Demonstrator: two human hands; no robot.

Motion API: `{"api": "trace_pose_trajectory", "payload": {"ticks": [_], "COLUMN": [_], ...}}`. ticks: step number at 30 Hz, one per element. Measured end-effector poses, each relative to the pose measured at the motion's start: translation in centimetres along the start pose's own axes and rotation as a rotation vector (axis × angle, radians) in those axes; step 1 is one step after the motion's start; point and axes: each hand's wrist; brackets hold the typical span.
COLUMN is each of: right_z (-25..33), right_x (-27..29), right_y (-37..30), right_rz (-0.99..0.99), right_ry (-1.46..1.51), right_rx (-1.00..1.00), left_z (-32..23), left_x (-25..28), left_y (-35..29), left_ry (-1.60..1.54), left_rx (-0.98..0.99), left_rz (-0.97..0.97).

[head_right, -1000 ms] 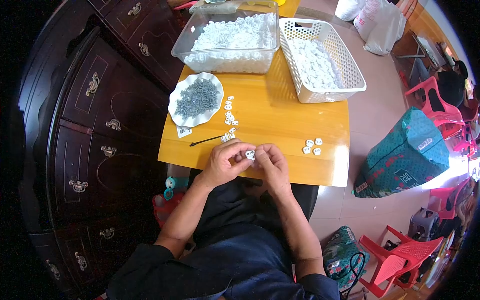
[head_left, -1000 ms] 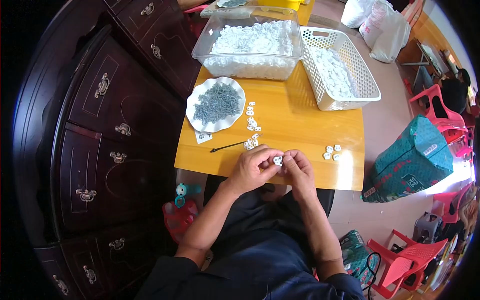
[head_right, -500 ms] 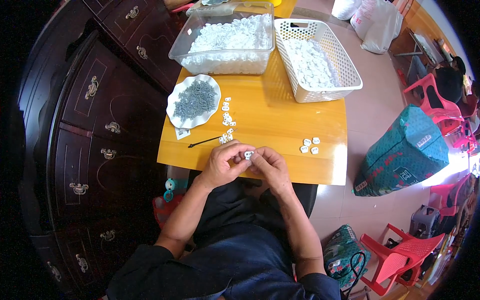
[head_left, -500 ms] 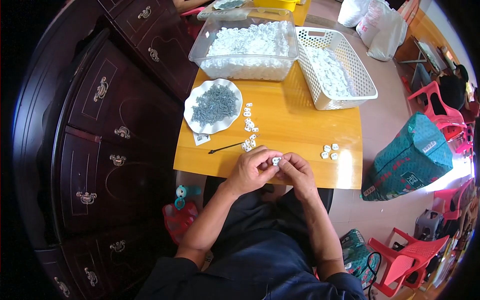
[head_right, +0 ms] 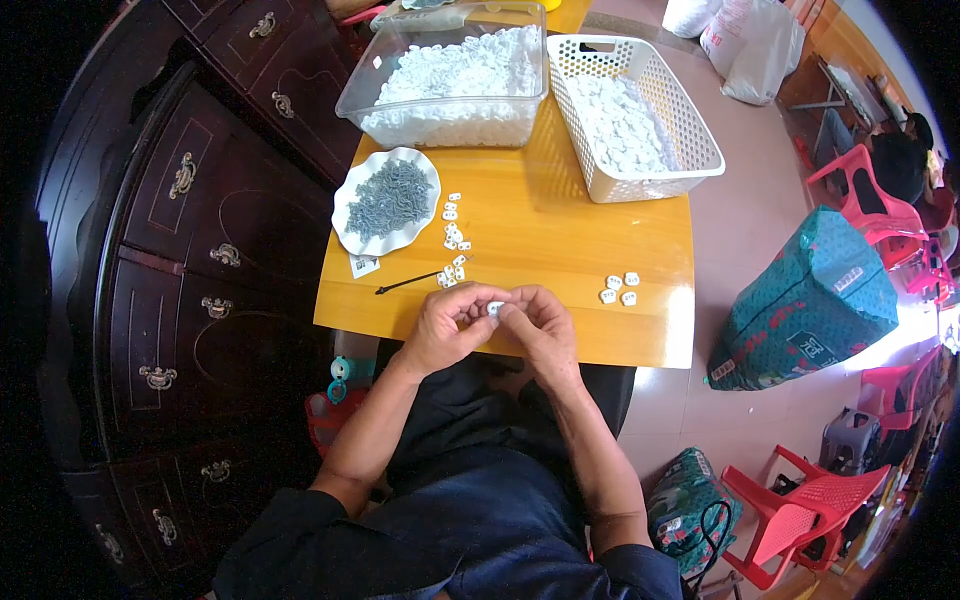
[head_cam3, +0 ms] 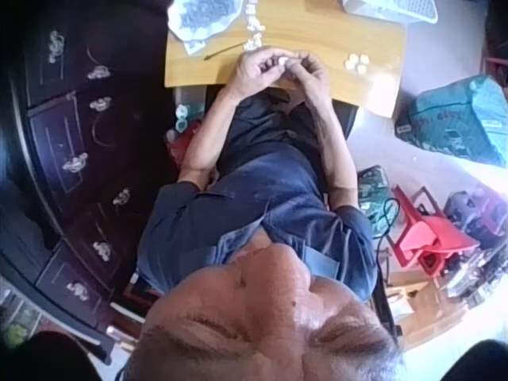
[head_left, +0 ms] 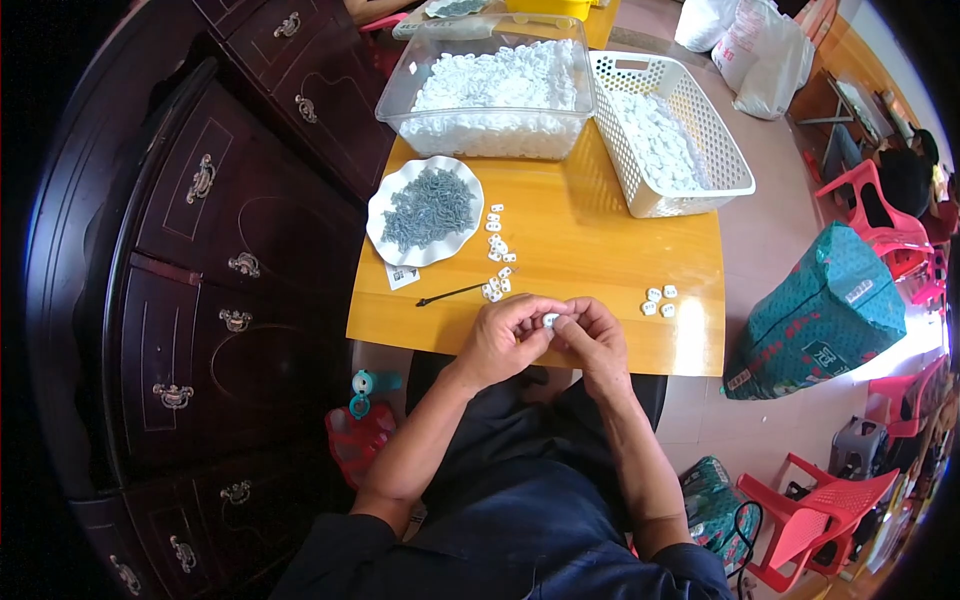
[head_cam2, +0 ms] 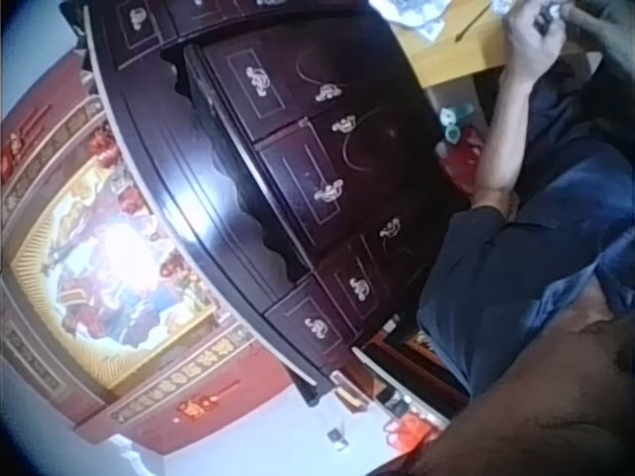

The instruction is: The person is manually assembling small white plastic components by inserting tiny metal pieces into them.

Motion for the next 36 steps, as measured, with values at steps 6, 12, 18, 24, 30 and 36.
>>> {"api": "trace_pose_trajectory", "payload": {"ticks": [6,12,18,24,30,36], "right_z": [-0.2,-0.1,-0.5,-0.6,-1.1,-1.1], "right_x": [-0.6,-0.2,-0.2,-1.0,-1.3,-1.3], "right_y": [0.0,0.1,0.2,-0.1,-0.2,-0.3], "right_rz": [-0.022,-0.017,-0.029,-0.082,-0.122,-0.120], "right_ry": [0.031,0.083,0.036,0.050,0.046,0.086], "right_rx": [0.029,0.022,0.058,0.111,0.142,0.131], "left_z": [0.8,0.4,0.9,0.6,0.8,0.9], "left_x": [-0.5,-0.7,-0.6,-0.7,-0.8,-0.7], "left_y": [-0.3,-0.1,-0.2,-0.5,-0.5,-0.6], "left_ry": [-0.168,-0.245,-0.238,-0.275,-0.268,-0.288], "left_rx": [0.073,0.128,0.134,0.189,0.203,0.199], "left_rz": [-0.029,-0.034,-0.024,-0.046,-0.077,-0.073]}}
Point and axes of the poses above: each hand's wrist, its own y-axis towards the middle knuckle, its own x-axis out of the back of the hand, z = x × y, and after that the axes turned 2 degrees about -x, right-handed
